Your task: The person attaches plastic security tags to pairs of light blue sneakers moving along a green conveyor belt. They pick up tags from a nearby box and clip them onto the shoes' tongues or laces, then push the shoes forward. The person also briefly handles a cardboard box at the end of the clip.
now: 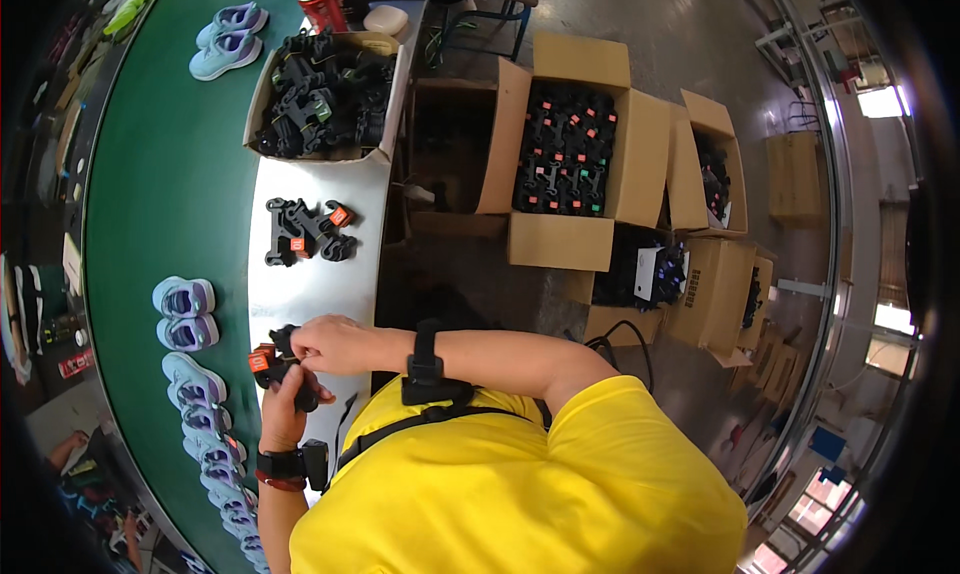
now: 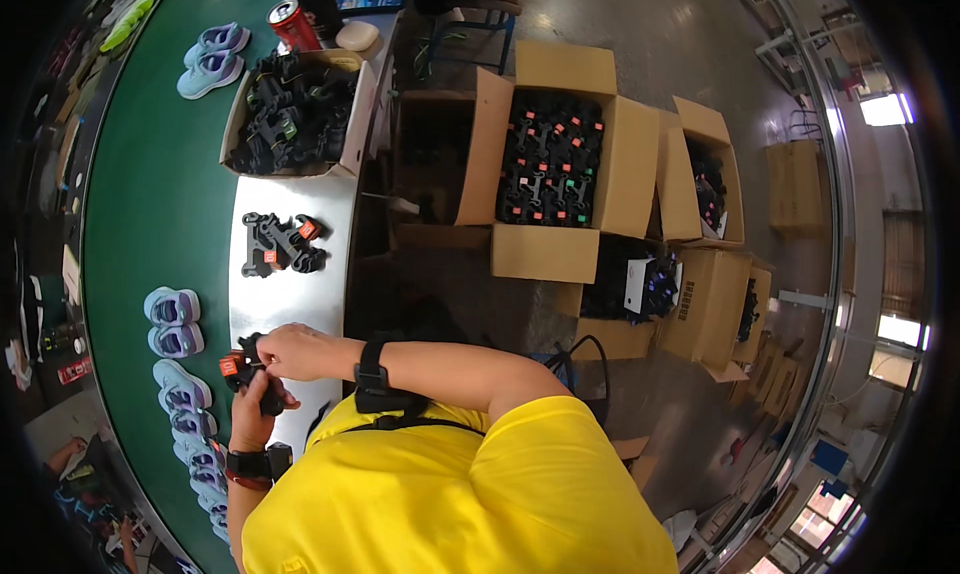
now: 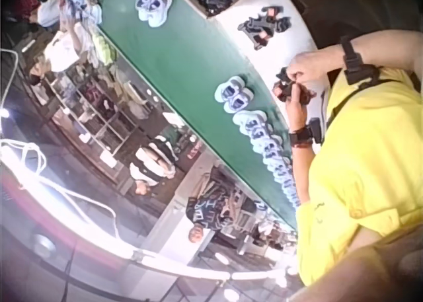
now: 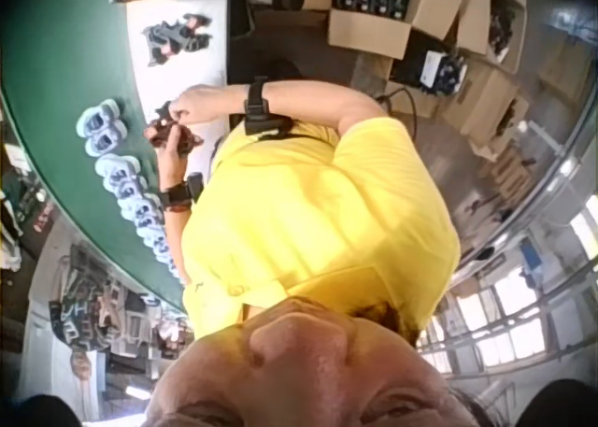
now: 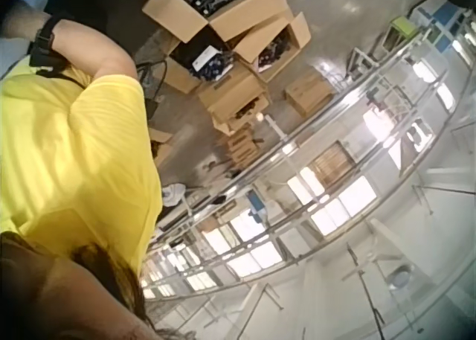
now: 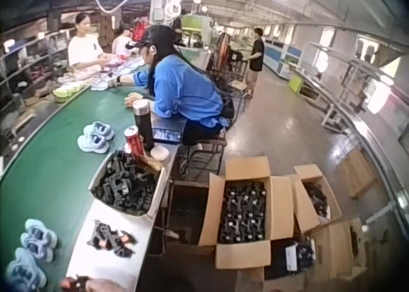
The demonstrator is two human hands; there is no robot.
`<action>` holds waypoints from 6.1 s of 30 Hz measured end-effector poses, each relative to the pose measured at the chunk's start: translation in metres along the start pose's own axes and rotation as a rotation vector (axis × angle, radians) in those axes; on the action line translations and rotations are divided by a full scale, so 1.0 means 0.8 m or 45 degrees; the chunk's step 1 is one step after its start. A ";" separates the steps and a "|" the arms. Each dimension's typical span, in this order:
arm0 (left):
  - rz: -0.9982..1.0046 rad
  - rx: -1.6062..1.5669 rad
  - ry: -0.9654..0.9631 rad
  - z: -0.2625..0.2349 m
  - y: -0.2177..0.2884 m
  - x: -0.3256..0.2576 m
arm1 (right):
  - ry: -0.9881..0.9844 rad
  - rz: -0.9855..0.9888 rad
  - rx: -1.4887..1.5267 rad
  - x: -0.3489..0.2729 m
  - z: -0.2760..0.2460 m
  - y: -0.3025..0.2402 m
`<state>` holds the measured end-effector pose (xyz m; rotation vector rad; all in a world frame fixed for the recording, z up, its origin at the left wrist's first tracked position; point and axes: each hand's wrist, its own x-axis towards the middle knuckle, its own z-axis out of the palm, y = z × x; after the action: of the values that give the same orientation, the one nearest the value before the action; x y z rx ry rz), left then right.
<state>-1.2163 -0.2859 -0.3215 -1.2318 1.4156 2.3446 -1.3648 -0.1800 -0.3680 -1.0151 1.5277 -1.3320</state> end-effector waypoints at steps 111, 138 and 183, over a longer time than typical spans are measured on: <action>-0.078 0.630 0.474 -0.304 -0.171 -0.007 | -0.280 0.194 -0.220 0.167 0.016 0.100; -0.401 1.645 0.355 -0.097 0.101 0.026 | -0.080 0.119 0.411 0.086 -0.084 0.024; 0.630 0.956 1.295 -0.421 -0.162 -0.207 | -0.781 0.841 0.142 0.132 0.466 -0.076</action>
<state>-0.8513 -0.4348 -0.3678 -2.0070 2.7664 0.9660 -1.0416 -0.4003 -0.3445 -0.6649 1.1435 -0.5588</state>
